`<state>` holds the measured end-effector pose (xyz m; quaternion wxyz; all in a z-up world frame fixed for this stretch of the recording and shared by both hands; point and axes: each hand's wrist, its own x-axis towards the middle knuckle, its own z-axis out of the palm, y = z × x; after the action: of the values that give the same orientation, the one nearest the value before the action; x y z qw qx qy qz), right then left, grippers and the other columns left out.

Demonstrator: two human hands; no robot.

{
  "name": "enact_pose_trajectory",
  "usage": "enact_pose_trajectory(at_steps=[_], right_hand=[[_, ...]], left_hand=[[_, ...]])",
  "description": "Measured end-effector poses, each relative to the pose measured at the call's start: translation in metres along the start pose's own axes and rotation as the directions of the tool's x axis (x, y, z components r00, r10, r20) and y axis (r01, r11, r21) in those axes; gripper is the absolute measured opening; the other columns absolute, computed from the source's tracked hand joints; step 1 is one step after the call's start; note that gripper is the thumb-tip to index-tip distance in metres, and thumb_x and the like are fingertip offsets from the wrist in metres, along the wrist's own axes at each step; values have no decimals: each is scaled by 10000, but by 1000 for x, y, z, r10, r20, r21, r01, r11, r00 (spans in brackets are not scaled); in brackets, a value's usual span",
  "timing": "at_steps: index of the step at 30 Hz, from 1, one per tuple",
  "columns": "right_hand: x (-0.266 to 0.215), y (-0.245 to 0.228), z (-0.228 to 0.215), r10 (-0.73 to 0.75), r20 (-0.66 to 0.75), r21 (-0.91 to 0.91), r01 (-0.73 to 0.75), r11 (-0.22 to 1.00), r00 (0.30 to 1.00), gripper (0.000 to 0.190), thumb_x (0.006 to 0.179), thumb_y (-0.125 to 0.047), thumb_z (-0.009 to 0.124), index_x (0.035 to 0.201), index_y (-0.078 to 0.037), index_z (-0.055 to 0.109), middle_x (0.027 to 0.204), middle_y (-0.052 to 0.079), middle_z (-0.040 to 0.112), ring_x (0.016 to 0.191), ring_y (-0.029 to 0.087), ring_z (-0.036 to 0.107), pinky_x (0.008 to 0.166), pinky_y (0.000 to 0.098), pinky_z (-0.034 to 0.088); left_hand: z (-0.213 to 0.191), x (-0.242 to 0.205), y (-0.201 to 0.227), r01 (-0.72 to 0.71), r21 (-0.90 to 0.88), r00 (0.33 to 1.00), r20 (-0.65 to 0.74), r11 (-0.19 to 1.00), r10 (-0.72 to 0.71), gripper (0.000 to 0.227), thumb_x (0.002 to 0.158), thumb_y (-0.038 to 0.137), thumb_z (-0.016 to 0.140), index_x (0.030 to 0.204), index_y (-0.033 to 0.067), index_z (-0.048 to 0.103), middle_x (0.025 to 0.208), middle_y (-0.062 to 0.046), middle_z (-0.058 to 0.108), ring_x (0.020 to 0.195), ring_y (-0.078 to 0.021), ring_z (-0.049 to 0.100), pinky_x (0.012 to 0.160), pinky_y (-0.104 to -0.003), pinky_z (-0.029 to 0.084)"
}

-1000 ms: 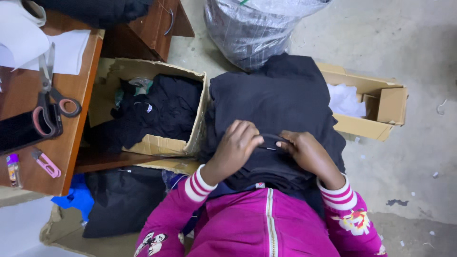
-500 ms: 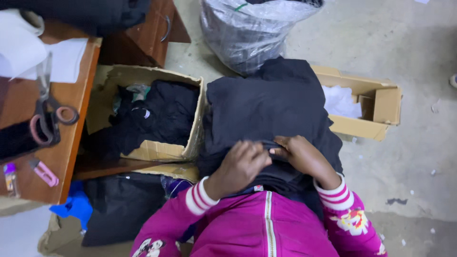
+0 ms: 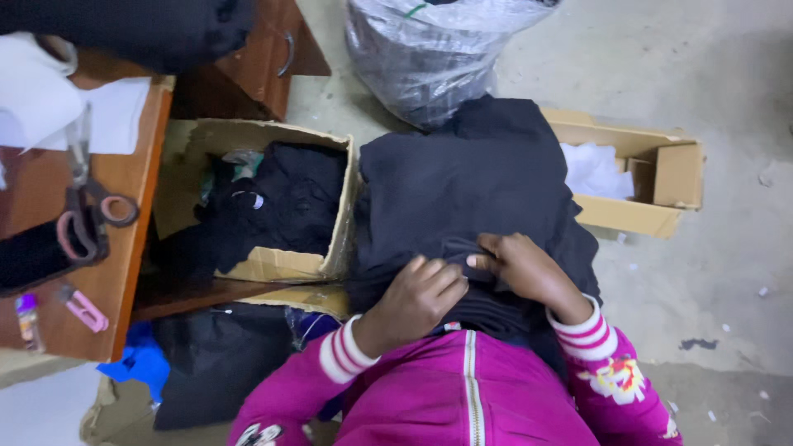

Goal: The person folds a stack of black shirts by hand, smoothing the fabric and aligning the edges before placing each folded item into a cardboard box. The process is repeated for several shirts in a repetitive manner.

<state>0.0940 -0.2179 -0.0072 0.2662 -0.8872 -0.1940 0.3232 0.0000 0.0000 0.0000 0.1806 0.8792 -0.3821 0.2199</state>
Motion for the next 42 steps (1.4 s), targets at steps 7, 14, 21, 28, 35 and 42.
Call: enact_pose_trajectory(at_steps=[7,14,21,28,35,42], right_hand=[[15,0,-8,-50,18,99,48,994,999,273,976,-388,700,1035,-127,751,923,174,806,1011,451,750,812,537,579],[-10,-11,-6,-35,32,-50,36,998,999,669,918,-578,716,1294,-27,667,1108,319,771,1083,556,708,918,671,553],[13,8,16,27,3,-274,-26,962,1000,653,872,-569,779,1299,-88,663,1003,243,795,1024,504,747,913,616,593],[21,6,6,109,66,-89,-103,991,992,489,871,-599,762,1099,-168,725,937,248,798,1047,506,733,896,594,587],[-5,-19,5,32,111,-302,4,953,993,926,774,-648,847,1433,-63,563,1064,270,781,1071,479,752,936,609,592],[12,-12,-9,8,150,-96,6,995,989,605,906,-451,773,1367,-78,656,1081,328,772,1130,559,690,968,660,549]], left_hand=[[10,-38,2,178,-146,956,262,973,-136,173,987,209,642,955,49,699,927,-78,566,851,-308,564,718,-450,402],[12,-29,2,69,-69,981,188,995,-55,139,1005,131,644,908,31,649,842,-83,499,789,-319,530,704,-463,377],[18,-8,-11,215,-134,976,-1,968,-217,147,1053,136,621,991,10,662,942,-116,543,855,-354,589,685,-447,457],[17,-44,24,237,-200,962,184,951,-201,211,1037,225,630,911,63,678,897,-59,537,802,-310,584,677,-435,437],[26,-9,1,245,39,969,-8,969,-245,150,1057,120,596,959,27,659,896,-109,539,824,-336,591,680,-427,463],[-5,-19,20,262,-333,945,278,906,-171,382,993,394,656,960,14,692,972,-141,590,888,-375,607,722,-484,450]])
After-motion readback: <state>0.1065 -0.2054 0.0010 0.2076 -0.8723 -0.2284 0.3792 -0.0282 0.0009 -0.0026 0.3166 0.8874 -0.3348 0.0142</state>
